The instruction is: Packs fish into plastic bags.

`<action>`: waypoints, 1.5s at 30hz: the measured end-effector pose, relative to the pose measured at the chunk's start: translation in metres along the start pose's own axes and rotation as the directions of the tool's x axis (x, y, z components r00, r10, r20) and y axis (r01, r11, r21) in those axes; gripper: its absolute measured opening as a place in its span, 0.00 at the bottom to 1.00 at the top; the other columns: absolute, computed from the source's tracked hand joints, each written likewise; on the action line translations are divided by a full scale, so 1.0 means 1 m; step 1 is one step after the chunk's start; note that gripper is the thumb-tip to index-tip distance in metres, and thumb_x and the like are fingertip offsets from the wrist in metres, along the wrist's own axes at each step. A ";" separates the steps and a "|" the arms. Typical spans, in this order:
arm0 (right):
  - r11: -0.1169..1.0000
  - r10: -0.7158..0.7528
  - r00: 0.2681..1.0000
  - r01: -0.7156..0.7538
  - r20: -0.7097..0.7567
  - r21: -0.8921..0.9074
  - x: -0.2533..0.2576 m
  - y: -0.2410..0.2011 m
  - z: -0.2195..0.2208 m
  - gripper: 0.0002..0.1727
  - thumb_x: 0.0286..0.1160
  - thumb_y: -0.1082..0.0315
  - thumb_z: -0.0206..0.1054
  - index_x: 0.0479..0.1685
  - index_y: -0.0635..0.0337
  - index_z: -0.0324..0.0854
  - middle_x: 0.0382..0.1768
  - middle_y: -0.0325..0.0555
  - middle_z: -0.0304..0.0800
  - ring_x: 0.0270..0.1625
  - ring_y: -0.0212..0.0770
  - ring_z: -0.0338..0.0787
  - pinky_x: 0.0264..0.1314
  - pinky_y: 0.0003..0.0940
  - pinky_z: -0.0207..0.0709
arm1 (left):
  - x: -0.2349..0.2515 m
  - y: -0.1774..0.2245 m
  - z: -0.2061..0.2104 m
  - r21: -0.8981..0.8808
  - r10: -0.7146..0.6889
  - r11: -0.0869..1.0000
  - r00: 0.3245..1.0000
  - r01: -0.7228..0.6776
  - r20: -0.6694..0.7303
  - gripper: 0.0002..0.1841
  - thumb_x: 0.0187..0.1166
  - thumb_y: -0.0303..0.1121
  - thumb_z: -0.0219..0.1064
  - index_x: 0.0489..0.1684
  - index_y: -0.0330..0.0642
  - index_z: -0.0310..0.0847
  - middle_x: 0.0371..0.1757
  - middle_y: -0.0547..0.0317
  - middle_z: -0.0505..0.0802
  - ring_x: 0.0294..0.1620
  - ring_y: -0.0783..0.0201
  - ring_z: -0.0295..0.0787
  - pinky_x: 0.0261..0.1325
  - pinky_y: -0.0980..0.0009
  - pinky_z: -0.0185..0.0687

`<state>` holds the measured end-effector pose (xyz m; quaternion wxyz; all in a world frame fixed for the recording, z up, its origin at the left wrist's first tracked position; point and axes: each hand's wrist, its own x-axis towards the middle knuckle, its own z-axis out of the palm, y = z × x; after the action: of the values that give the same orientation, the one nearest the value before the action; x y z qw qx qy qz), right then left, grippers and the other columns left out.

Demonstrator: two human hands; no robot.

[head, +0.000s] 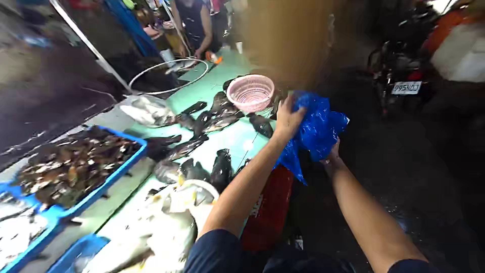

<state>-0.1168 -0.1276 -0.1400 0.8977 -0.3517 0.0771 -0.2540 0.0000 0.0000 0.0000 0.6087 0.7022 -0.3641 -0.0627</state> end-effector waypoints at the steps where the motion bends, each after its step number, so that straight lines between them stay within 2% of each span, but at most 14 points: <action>1: 0.996 0.022 1.000 -0.022 -0.004 -0.084 0.024 -0.022 0.002 0.26 0.90 0.42 0.38 0.63 0.40 0.79 0.50 0.33 0.92 0.53 0.31 0.90 0.53 0.38 0.88 | 0.022 -0.034 0.018 -0.090 -0.070 0.993 0.997 0.073 0.031 0.32 0.74 0.33 0.71 0.80 0.35 0.70 0.73 0.33 0.81 0.71 0.46 0.81 0.70 0.47 0.79; 5: 0.673 -0.032 0.999 -0.006 -0.037 -0.740 0.120 -0.044 -0.016 0.22 0.88 0.70 0.53 0.78 0.66 0.69 0.65 0.52 0.85 0.66 0.37 0.85 0.70 0.36 0.81 | 0.064 -0.103 0.068 -0.482 -0.305 0.775 0.910 0.409 0.282 0.34 0.88 0.38 0.57 0.91 0.46 0.44 0.70 0.47 0.83 0.62 0.61 0.86 0.63 0.58 0.86; 7: 0.211 0.051 0.991 0.109 0.123 -0.971 0.151 -0.046 -0.014 0.28 0.80 0.72 0.65 0.78 0.76 0.69 0.73 0.66 0.79 0.77 0.49 0.78 0.82 0.41 0.70 | 0.096 -0.129 0.083 -0.431 -0.417 0.793 0.899 0.431 0.132 0.43 0.73 0.32 0.75 0.88 0.39 0.52 0.68 0.37 0.85 0.60 0.52 0.89 0.62 0.54 0.88; 9: 0.040 0.163 0.955 0.247 0.250 -0.968 0.194 -0.035 -0.025 0.38 0.68 0.72 0.77 0.79 0.78 0.68 0.79 0.76 0.69 0.85 0.66 0.68 0.88 0.58 0.59 | 0.122 -0.157 0.077 -0.366 -0.411 0.861 0.907 0.353 -0.092 0.44 0.63 0.28 0.81 0.83 0.35 0.60 0.66 0.36 0.86 0.62 0.51 0.89 0.65 0.53 0.88; 11: 0.136 0.229 0.841 0.472 0.491 -0.871 0.249 -0.021 -0.033 0.46 0.57 0.68 0.81 0.82 0.70 0.68 0.83 0.72 0.65 0.87 0.66 0.64 0.89 0.59 0.59 | 0.139 -0.172 0.053 -0.243 -0.353 0.927 0.883 0.285 -0.311 0.44 0.57 0.27 0.84 0.80 0.35 0.67 0.65 0.37 0.88 0.64 0.50 0.89 0.67 0.51 0.86; 14: 0.311 0.339 0.722 0.520 0.604 -0.796 0.302 -0.026 -0.022 0.47 0.67 0.62 0.80 0.90 0.50 0.61 0.84 0.55 0.68 0.81 0.52 0.76 0.76 0.52 0.78 | 0.133 -0.176 -0.003 -0.122 -0.281 0.958 0.747 0.261 -0.602 0.45 0.54 0.30 0.83 0.80 0.39 0.67 0.60 0.43 0.91 0.58 0.53 0.92 0.61 0.50 0.90; 18: 0.349 0.361 0.720 0.485 0.593 -0.802 0.379 -0.020 -0.039 0.32 0.73 0.66 0.76 0.79 0.57 0.72 0.66 0.59 0.84 0.63 0.52 0.89 0.63 0.52 0.85 | 0.090 -0.150 -0.077 0.118 -0.023 0.959 0.485 0.257 -0.874 0.50 0.53 0.28 0.84 0.81 0.33 0.56 0.63 0.40 0.87 0.61 0.55 0.90 0.61 0.56 0.90; 20: 0.352 0.414 0.704 0.461 0.577 -0.815 0.411 -0.002 -0.037 0.26 0.75 0.69 0.74 0.72 0.63 0.77 0.64 0.62 0.85 0.59 0.52 0.90 0.62 0.51 0.85 | 0.066 -0.153 -0.113 0.319 0.115 0.793 0.387 0.519 -0.915 0.51 0.54 0.34 0.86 0.82 0.31 0.58 0.68 0.37 0.86 0.67 0.51 0.87 0.70 0.55 0.86; 22: 0.331 0.525 0.648 0.442 0.552 -0.834 0.417 0.018 -0.033 0.24 0.76 0.69 0.72 0.70 0.65 0.77 0.71 0.65 0.79 0.63 0.55 0.88 0.66 0.52 0.84 | 0.030 -0.154 -0.132 0.177 -0.145 0.364 0.243 0.914 -0.959 0.63 0.51 0.44 0.88 0.93 0.40 0.49 0.82 0.28 0.73 0.78 0.33 0.75 0.74 0.37 0.77; 24: 0.336 0.596 0.576 0.454 0.559 -0.825 0.434 0.024 -0.034 0.26 0.73 0.68 0.75 0.71 0.63 0.78 0.78 0.64 0.72 0.61 0.53 0.90 0.62 0.48 0.88 | 0.022 -0.158 -0.132 0.046 -0.325 0.157 0.095 0.987 -0.941 0.66 0.55 0.53 0.87 0.97 0.46 0.41 0.87 0.17 0.57 0.83 0.14 0.56 0.73 0.17 0.61; 28: 0.413 0.587 0.468 0.528 0.660 -0.742 0.510 0.014 -0.053 0.21 0.70 0.66 0.77 0.63 0.56 0.85 0.72 0.56 0.77 0.53 0.45 0.92 0.52 0.42 0.91 | 0.071 -0.168 -0.104 0.314 0.043 0.321 0.318 0.893 -0.947 0.41 0.70 0.45 0.76 0.86 0.42 0.64 0.87 0.23 0.62 0.85 0.18 0.54 0.75 0.18 0.54; 34: 0.173 0.223 0.667 0.690 0.711 -0.702 0.643 -0.087 -0.054 0.11 0.77 0.71 0.69 0.55 0.62 0.87 0.55 0.54 0.91 0.44 0.44 0.93 0.49 0.44 0.90 | 0.246 -0.234 -0.054 0.557 0.216 0.559 0.541 0.614 -0.813 0.32 0.70 0.42 0.72 0.72 0.32 0.76 0.76 0.28 0.76 0.82 0.29 0.65 0.82 0.32 0.54; 40: -0.027 -0.222 0.783 0.591 0.581 -0.806 0.790 -0.191 -0.026 0.18 0.79 0.66 0.66 0.61 0.70 0.81 0.56 0.64 0.88 0.55 0.52 0.91 0.62 0.48 0.85 | 0.441 -0.251 0.031 0.469 0.100 0.840 0.770 0.274 -0.630 0.21 0.80 0.40 0.68 0.64 0.35 0.77 0.58 0.44 0.88 0.58 0.53 0.87 0.56 0.54 0.84; 45: -0.278 -0.148 0.889 0.383 0.433 -0.881 0.893 -0.194 -0.007 0.52 0.68 0.39 0.74 0.89 0.61 0.59 0.76 0.80 0.71 0.77 0.80 0.72 0.75 0.80 0.64 | 0.584 -0.259 0.053 0.434 -0.249 0.699 0.762 0.568 -0.597 0.47 0.70 0.74 0.64 0.72 0.36 0.72 0.63 0.40 0.87 0.64 0.42 0.85 0.61 0.38 0.81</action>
<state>0.5700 -0.7084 0.0209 0.2145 -0.9353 0.0941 -0.2653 0.5094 -0.3875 -0.0394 0.3990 0.9115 -0.0241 0.0972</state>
